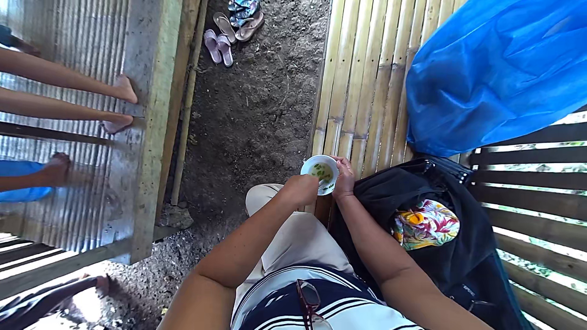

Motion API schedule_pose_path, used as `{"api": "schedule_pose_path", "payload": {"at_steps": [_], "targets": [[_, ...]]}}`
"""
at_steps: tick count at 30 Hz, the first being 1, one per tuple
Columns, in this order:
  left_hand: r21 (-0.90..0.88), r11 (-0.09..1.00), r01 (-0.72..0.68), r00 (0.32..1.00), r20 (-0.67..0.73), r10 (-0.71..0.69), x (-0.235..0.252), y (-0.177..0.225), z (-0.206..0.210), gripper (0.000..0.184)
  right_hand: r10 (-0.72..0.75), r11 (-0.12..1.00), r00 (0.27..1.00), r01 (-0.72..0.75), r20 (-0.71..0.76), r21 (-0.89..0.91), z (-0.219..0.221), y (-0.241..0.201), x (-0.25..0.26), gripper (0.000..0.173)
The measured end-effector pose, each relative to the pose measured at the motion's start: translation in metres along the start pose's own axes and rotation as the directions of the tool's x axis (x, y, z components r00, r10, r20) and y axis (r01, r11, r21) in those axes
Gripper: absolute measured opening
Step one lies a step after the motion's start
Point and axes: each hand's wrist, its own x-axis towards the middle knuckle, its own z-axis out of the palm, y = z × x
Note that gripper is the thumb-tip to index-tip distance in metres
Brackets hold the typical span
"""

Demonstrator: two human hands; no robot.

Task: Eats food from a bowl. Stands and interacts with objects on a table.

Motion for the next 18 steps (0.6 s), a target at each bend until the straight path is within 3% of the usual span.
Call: {"api": "schedule_pose_path", "payload": {"at_steps": [18], "targets": [[0.152,0.988,0.019,0.997,0.074,-0.031,0.004,0.020,0.000,0.014,-0.034,0.999,0.999,0.034,-0.006,0.032,0.000,0.005,0.006,0.035]]}}
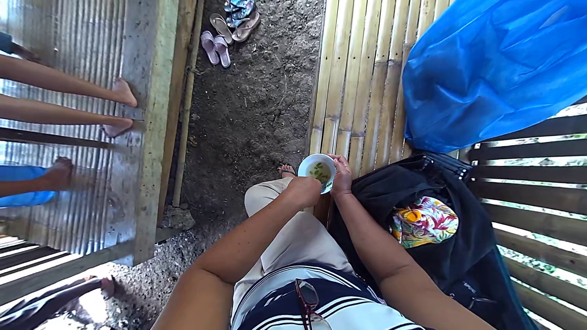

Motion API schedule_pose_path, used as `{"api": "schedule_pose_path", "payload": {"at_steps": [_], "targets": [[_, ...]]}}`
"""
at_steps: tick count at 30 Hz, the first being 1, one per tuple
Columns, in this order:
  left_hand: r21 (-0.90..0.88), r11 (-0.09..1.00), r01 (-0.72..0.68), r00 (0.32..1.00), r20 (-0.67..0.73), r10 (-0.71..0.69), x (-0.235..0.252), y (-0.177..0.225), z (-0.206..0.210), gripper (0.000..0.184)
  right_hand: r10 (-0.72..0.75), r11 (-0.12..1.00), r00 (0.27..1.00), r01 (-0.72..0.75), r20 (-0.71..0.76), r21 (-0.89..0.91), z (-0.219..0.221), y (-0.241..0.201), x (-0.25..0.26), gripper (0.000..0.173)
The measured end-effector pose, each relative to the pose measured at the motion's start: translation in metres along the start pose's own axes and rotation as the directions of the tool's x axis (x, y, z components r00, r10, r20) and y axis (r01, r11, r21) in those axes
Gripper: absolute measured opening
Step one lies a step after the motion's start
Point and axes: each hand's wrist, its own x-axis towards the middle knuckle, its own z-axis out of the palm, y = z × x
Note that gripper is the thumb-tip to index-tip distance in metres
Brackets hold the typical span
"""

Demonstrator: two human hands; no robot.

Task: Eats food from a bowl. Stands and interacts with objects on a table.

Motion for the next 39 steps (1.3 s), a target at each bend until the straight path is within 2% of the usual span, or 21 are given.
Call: {"api": "schedule_pose_path", "payload": {"at_steps": [5,10,14,17,22,25,29,32,39], "targets": [[0.053,0.998,-0.044,0.999,0.008,0.044,-0.003,0.004,-0.003,0.013,-0.011,1.000,1.000,0.011,0.005,0.000,-0.001,0.001,0.001,0.035],[0.137,0.976,-0.171,0.984,0.072,0.162,0.000,0.014,-0.007,0.014,-0.025,0.999,1.000,0.025,-0.017,-0.043,-0.001,0.002,0.000,0.036],[0.074,0.978,-0.196,0.980,0.049,0.193,0.002,0.019,-0.013,0.014,-0.018,0.997,1.000,0.017,-0.002,-0.081,0.001,-0.007,-0.005,0.038],[0.016,0.984,-0.175,0.984,0.047,0.175,-0.002,0.012,-0.013,0.013,-0.041,0.998,0.999,0.041,-0.016,-0.048,0.000,0.003,0.000,0.036],[0.079,0.983,-0.166,0.986,0.018,0.165,0.005,-0.008,-0.005,0.014,-0.025,0.999,1.000,0.024,-0.004,-0.037,0.000,0.002,0.001,0.036],[-0.015,0.992,-0.122,0.989,-0.085,0.120,0.011,-0.027,0.000,0.016,0.007,0.998,1.000,-0.007,-0.005,-0.061,0.003,-0.006,-0.001,0.036],[-0.183,0.982,-0.046,0.982,-0.189,0.010,0.014,-0.041,0.003,0.025,-0.029,0.998,1.000,0.029,-0.008,-0.049,0.001,0.001,0.002,0.035],[-0.246,0.969,-0.015,0.977,-0.209,-0.038,0.020,-0.037,0.005,0.028,-0.002,0.999,1.000,0.002,-0.007,-0.043,0.002,-0.002,0.000,0.036],[-0.236,0.970,0.058,0.988,-0.124,-0.090,0.021,-0.012,0.004,0.026,-0.009,0.999,1.000,0.009,-0.002,-0.039,0.000,-0.001,-0.001,0.037]]}}
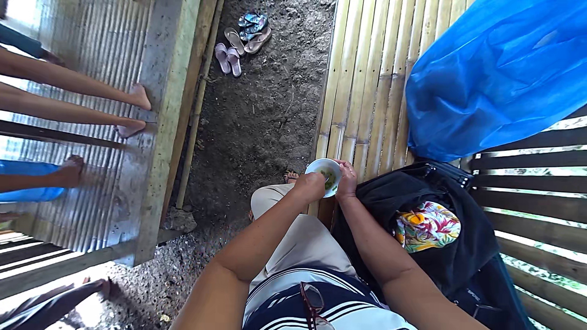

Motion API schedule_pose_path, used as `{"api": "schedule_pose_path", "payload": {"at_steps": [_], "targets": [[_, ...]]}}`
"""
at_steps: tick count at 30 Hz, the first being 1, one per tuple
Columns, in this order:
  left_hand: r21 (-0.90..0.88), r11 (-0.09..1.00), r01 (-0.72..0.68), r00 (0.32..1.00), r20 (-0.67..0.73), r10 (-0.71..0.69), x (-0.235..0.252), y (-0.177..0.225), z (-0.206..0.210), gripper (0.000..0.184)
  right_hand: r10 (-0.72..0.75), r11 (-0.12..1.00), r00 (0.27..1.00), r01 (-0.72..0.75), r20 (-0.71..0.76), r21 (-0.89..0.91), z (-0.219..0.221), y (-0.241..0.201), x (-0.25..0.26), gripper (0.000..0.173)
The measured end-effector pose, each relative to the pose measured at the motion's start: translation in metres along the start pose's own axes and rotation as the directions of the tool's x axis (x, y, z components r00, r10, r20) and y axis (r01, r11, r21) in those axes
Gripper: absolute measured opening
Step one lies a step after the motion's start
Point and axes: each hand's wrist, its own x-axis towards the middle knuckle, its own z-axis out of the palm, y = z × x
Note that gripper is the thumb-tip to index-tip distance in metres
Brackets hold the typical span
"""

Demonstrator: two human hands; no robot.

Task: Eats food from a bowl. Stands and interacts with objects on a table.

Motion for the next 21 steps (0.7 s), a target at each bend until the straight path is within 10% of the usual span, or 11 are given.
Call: {"api": "schedule_pose_path", "payload": {"at_steps": [21], "targets": [[0.189,0.956,-0.224,0.969,0.149,0.197,-0.014,0.023,-0.005,0.016,0.022,1.000,0.999,-0.022,-0.026,0.015,0.002,-0.001,-0.001,0.036]]}}
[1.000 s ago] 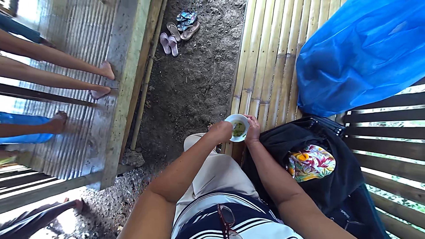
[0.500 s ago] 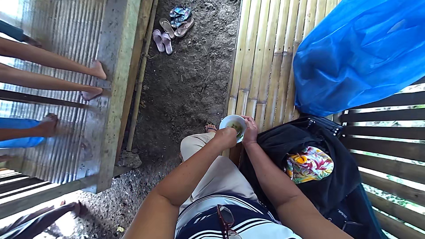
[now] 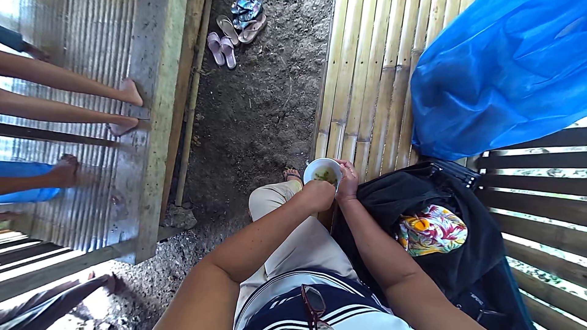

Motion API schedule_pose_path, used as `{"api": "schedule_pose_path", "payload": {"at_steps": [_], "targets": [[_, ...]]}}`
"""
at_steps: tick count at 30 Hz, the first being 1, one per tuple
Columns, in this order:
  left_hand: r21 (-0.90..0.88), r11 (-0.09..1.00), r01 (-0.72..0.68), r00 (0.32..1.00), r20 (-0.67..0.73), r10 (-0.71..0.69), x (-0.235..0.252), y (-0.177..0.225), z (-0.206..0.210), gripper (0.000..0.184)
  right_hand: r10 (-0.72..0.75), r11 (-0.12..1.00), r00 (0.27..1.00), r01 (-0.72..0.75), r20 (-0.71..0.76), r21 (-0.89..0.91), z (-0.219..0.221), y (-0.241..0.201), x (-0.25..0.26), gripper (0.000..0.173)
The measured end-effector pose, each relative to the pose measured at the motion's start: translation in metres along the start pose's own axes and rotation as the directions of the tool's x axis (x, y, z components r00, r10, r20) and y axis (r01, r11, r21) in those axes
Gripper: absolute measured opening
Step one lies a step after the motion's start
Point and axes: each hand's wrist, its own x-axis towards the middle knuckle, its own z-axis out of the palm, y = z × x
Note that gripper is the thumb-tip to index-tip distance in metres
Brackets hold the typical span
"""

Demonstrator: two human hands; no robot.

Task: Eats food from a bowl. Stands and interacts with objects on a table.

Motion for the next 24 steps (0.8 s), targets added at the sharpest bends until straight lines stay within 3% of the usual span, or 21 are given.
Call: {"api": "schedule_pose_path", "payload": {"at_steps": [4,11,19,24], "targets": [[0.049,0.997,-0.068,0.997,0.046,0.065,-0.002,-0.003,-0.005,0.016,0.010,1.000,1.000,-0.010,-0.003,-0.010,-0.001,0.001,0.001,0.037],[-0.101,0.989,-0.108,0.991,0.063,0.114,0.007,-0.012,-0.008,0.015,-0.024,1.000,1.000,0.024,0.001,-0.020,-0.002,0.005,0.001,0.037],[0.003,0.999,-0.038,0.999,-0.003,0.038,-0.007,-0.007,-0.002,0.016,-0.051,0.998,0.999,0.051,0.012,-0.043,0.000,0.002,-0.001,0.035],[0.021,0.996,0.082,0.995,-0.056,-0.081,-0.024,-0.016,-0.004,0.016,-0.033,0.998,0.999,0.034,0.023,-0.058,0.003,-0.007,-0.006,0.035]]}}
